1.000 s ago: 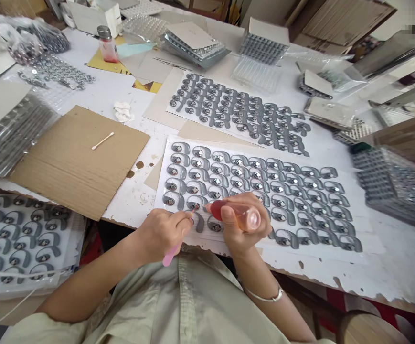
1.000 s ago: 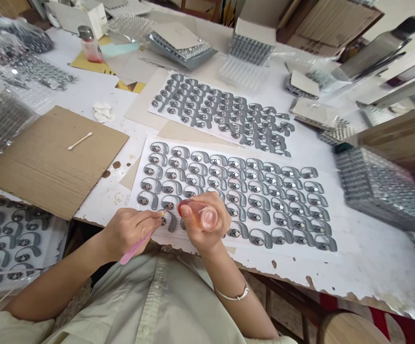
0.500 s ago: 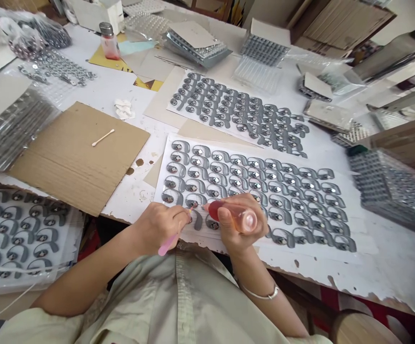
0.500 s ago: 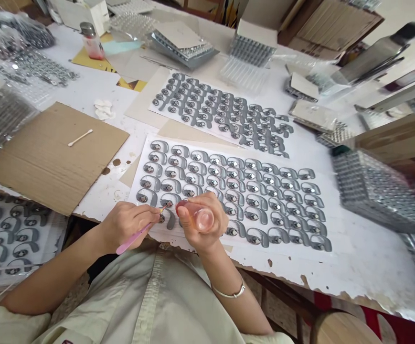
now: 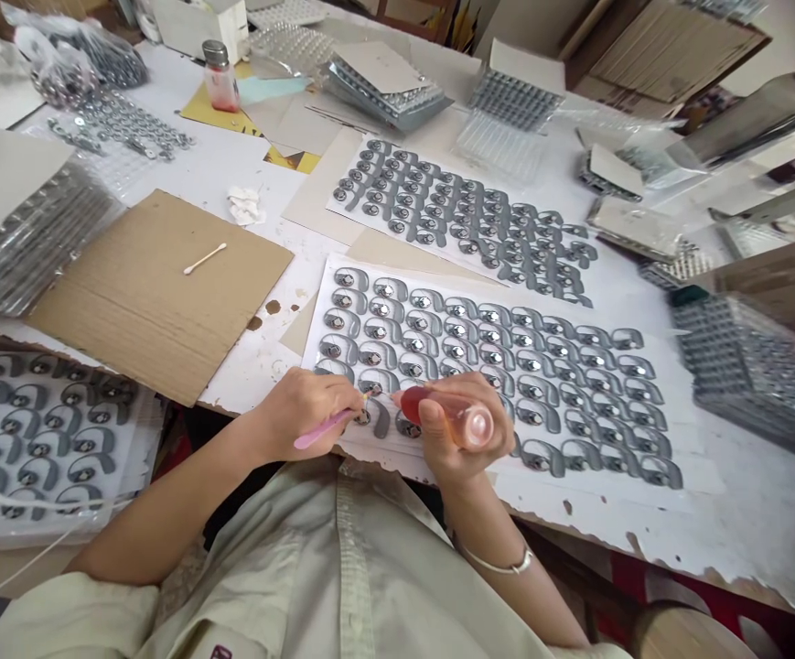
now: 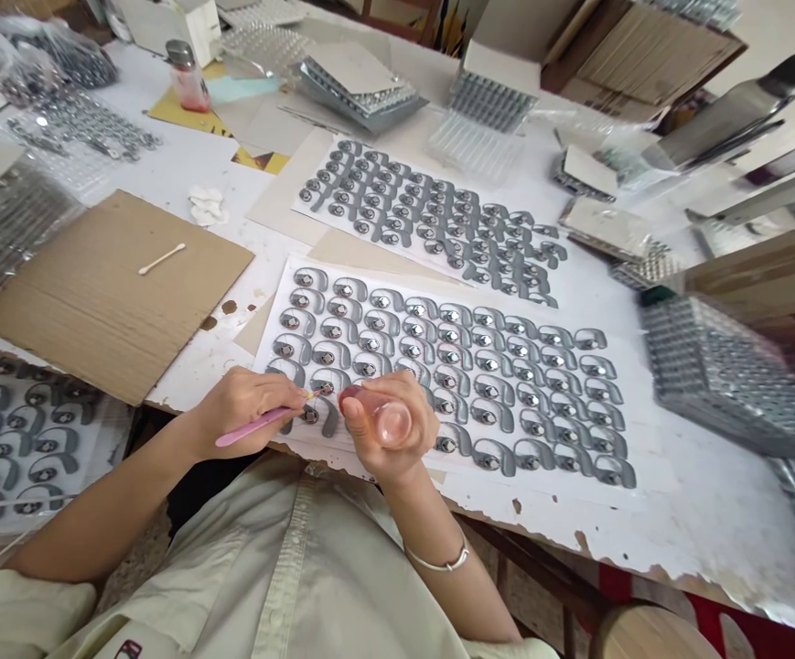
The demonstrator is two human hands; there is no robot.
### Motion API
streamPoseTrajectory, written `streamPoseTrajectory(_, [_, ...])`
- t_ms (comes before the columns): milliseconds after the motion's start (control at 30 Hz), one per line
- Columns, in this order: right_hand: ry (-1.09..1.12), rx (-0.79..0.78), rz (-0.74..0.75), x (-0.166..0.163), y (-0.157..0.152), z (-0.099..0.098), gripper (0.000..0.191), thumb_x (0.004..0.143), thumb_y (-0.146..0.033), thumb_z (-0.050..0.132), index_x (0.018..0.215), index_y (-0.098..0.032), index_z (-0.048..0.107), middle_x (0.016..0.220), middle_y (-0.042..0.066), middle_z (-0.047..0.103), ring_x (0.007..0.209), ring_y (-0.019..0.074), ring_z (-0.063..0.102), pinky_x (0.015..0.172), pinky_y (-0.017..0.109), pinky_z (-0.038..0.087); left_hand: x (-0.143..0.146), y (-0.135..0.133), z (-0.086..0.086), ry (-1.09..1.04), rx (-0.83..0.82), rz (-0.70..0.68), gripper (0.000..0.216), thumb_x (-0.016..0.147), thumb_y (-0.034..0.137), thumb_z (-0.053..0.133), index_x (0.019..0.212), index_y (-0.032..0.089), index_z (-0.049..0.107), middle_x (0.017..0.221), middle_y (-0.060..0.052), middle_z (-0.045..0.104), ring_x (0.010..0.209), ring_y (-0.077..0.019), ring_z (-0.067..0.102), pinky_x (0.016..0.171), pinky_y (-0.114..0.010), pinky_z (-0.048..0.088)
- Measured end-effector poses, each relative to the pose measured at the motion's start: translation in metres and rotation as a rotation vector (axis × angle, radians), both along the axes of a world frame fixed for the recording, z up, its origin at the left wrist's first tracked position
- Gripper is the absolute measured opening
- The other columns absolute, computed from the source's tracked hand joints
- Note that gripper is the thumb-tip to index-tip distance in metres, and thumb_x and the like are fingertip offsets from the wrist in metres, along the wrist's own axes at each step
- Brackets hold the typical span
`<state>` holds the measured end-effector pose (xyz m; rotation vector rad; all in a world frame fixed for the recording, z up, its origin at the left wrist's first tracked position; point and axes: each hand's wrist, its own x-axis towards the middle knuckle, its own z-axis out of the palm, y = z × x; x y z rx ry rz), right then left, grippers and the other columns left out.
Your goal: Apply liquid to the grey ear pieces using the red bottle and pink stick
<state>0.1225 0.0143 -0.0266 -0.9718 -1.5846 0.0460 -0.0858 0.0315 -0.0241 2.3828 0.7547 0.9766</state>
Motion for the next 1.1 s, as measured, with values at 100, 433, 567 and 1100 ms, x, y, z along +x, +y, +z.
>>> streamPoseTrajectory(100, [0.004, -0.006, 0.016, 0.000, 0.000, 0.000, 0.018, 0.076, -0.021, 0.071, 0.088, -0.018, 0.058, 0.074, 0.001, 0.062, 0.060, 0.0147, 0.056, 0.052, 0.031, 0.047, -0.001, 0.004, -0.004, -0.072, -0.033, -0.016, 0.012, 0.082, 0.007, 0.055, 0.087, 0.015, 0.062, 0.084, -0.004, 0.073, 0.074, -0.0140, 0.069, 0.064, -0.021, 0.053])
streamPoseTrajectory(433, [-0.009, -0.036, 0.022, -0.001, -0.002, -0.001, 0.015, 0.078, -0.024, 0.069, 0.089, -0.020, 0.058, 0.072, 0.000, 0.062, 0.060, 0.0150, 0.055, 0.051, 0.031, 0.046, -0.004, 0.011, -0.008, -0.140, -0.194, -0.004, 0.008, 0.086, 0.019, 0.060, 0.082, 0.015, 0.066, 0.079, -0.004, 0.073, 0.071, -0.0138, 0.068, 0.065, -0.022, 0.052])
streamPoseTrajectory(567, [-0.004, -0.019, 0.031, -0.002, -0.001, -0.003, 0.017, 0.078, -0.025, 0.070, 0.089, -0.021, 0.058, 0.074, 0.001, 0.063, 0.060, 0.0154, 0.056, 0.051, 0.032, 0.047, -0.004, 0.012, -0.006, -0.135, -0.247, 0.018, 0.011, 0.085, 0.021, 0.061, 0.081, 0.015, 0.068, 0.077, -0.004, 0.072, 0.069, -0.0138, 0.067, 0.062, -0.022, 0.050])
streamPoseTrajectory(1100, [-0.030, -0.013, 0.035, -0.006, -0.001, -0.003, 0.017, 0.077, -0.025, 0.070, 0.090, -0.021, 0.060, 0.074, 0.000, 0.064, 0.060, 0.0163, 0.057, 0.053, 0.033, 0.048, -0.003, 0.013, -0.004, -0.171, -0.322, 0.030, 0.008, 0.082, 0.020, 0.064, 0.080, 0.014, 0.070, 0.075, -0.004, 0.072, 0.066, -0.0138, 0.067, 0.058, -0.021, 0.049])
